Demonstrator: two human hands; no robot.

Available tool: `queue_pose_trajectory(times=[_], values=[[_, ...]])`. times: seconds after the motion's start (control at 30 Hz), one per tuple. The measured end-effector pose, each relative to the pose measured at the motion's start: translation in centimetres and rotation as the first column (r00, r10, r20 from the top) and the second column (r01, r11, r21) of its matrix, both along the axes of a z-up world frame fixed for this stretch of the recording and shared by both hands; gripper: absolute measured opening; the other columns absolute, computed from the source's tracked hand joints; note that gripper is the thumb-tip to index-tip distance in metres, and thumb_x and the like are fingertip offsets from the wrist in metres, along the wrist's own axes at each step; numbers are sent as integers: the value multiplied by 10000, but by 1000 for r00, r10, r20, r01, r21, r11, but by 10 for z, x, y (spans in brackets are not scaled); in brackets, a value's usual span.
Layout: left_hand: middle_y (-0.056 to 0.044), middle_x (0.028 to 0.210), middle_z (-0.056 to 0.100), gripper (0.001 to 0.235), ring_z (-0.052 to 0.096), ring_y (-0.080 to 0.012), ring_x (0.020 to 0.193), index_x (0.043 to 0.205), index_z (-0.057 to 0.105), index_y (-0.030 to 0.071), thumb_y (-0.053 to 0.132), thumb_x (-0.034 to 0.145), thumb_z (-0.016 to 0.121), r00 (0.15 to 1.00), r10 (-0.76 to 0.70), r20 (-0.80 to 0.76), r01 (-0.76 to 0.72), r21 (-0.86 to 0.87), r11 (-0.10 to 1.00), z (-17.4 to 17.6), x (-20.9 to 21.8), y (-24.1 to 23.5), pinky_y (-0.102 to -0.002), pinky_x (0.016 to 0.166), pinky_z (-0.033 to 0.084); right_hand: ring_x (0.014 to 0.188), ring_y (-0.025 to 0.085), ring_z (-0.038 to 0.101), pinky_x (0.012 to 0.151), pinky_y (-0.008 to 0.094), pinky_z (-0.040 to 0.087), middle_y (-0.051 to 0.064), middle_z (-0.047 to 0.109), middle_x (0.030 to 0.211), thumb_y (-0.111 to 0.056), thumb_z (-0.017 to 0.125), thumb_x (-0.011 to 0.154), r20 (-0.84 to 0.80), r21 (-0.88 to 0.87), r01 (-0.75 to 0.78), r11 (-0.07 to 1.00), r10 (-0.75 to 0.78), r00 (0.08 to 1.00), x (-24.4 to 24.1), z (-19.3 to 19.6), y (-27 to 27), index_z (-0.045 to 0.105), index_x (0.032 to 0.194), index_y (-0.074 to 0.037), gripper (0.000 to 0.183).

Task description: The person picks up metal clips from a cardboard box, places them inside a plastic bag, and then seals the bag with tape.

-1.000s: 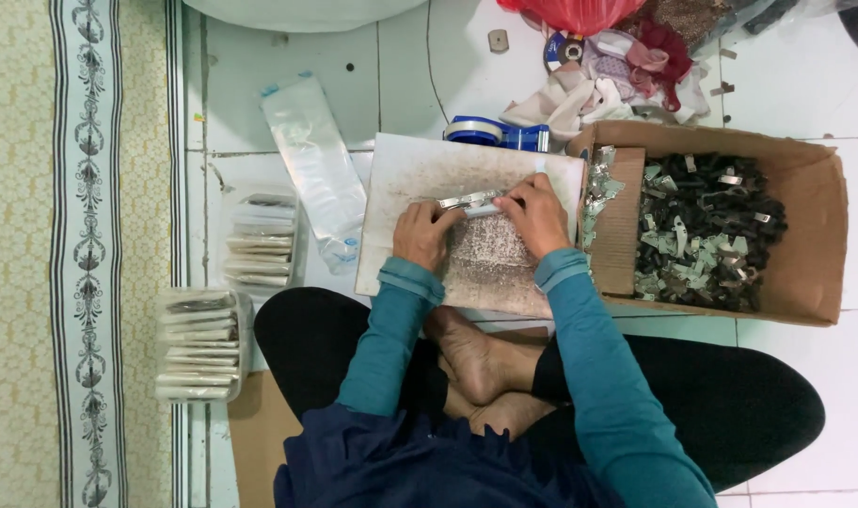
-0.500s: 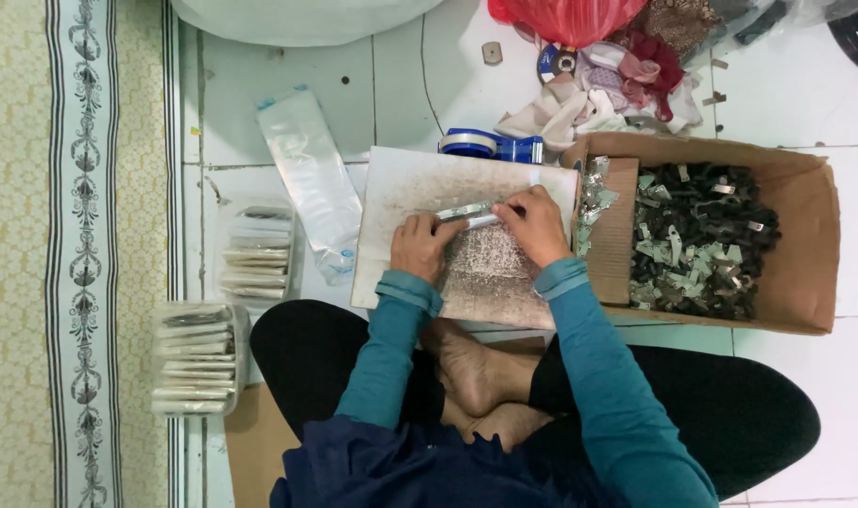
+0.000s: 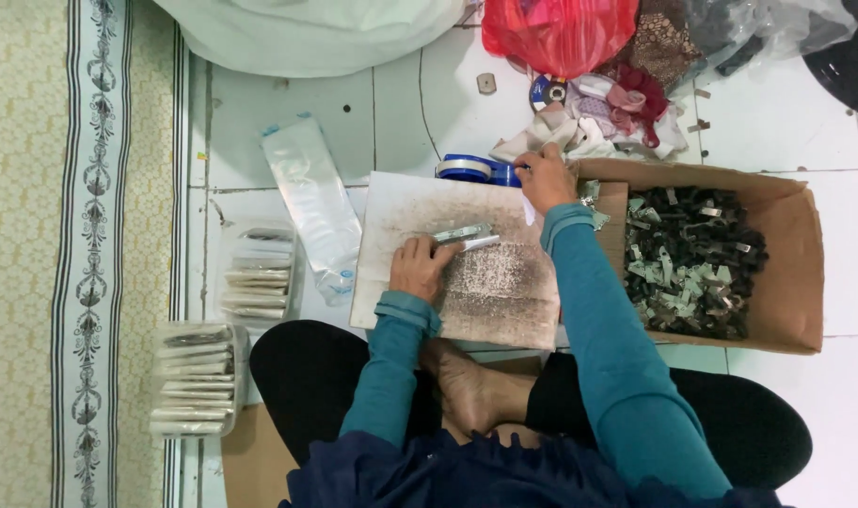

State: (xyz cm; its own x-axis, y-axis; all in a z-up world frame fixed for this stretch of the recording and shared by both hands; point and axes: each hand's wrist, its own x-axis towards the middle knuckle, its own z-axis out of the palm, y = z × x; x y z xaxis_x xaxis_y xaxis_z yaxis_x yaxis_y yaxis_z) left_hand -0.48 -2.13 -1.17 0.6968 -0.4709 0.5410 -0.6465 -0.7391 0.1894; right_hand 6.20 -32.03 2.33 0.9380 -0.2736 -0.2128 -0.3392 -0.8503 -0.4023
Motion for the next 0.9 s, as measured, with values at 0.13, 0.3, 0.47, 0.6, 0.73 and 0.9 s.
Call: queue_pose_trajectory(times=[0.13,0.3,0.47,0.6,0.73,0.9], values=[[-5,917,511,291,572,-237,826,1138,616,415,192,1019,472,1000,-9,-5,9,10,1000,0,0,1,-364,654,490,1149,350,658,952,538,559,25,488,1254,-406,649,1015,-75,-29,7,1000,-9,997,9,-27,-9,719,1164,-305,193],[-1,895,506,287,571,-230,810,1111,627,413,187,1042,464,1000,9,18,-9,15,1000,-2,0,0,-350,643,480,1192,387,641,972,541,546,46,487,1278,-312,699,988,-84,48,28,998,-24,996,9,-25,-10,735,1074,-214,136],[-7,896,516,266,576,-234,819,1090,632,396,192,1045,468,1000,12,20,-13,12,1000,-5,-1,0,-354,644,480,1197,403,637,962,523,557,77,521,1242,-293,738,946,-37,56,0,998,2,999,12,-32,-19,748,1014,-187,127],[-5,889,509,252,571,-224,816,1065,631,388,196,1057,469,1000,22,17,-22,22,1000,-2,0,-1,-336,638,469,1116,443,659,932,517,559,176,607,1096,-263,736,925,49,166,-51,985,43,998,15,-16,-19,760,981,-118,158],[-11,889,516,255,578,-238,816,1063,635,382,186,1061,471,1000,14,6,-14,10,1000,-1,-1,-1,-350,628,470,1078,392,689,921,491,564,173,715,1037,-284,711,918,10,156,-104,982,103,995,23,6,-19,780,984,-134,178],[-23,887,514,225,571,-249,814,1062,627,354,186,1054,478,1000,15,13,-15,12,1000,-3,-1,-2,-363,619,454,1068,446,698,912,529,559,256,757,1035,-179,738,871,-45,183,-189,965,200,979,29,26,-20,804,1022,-60,204]])
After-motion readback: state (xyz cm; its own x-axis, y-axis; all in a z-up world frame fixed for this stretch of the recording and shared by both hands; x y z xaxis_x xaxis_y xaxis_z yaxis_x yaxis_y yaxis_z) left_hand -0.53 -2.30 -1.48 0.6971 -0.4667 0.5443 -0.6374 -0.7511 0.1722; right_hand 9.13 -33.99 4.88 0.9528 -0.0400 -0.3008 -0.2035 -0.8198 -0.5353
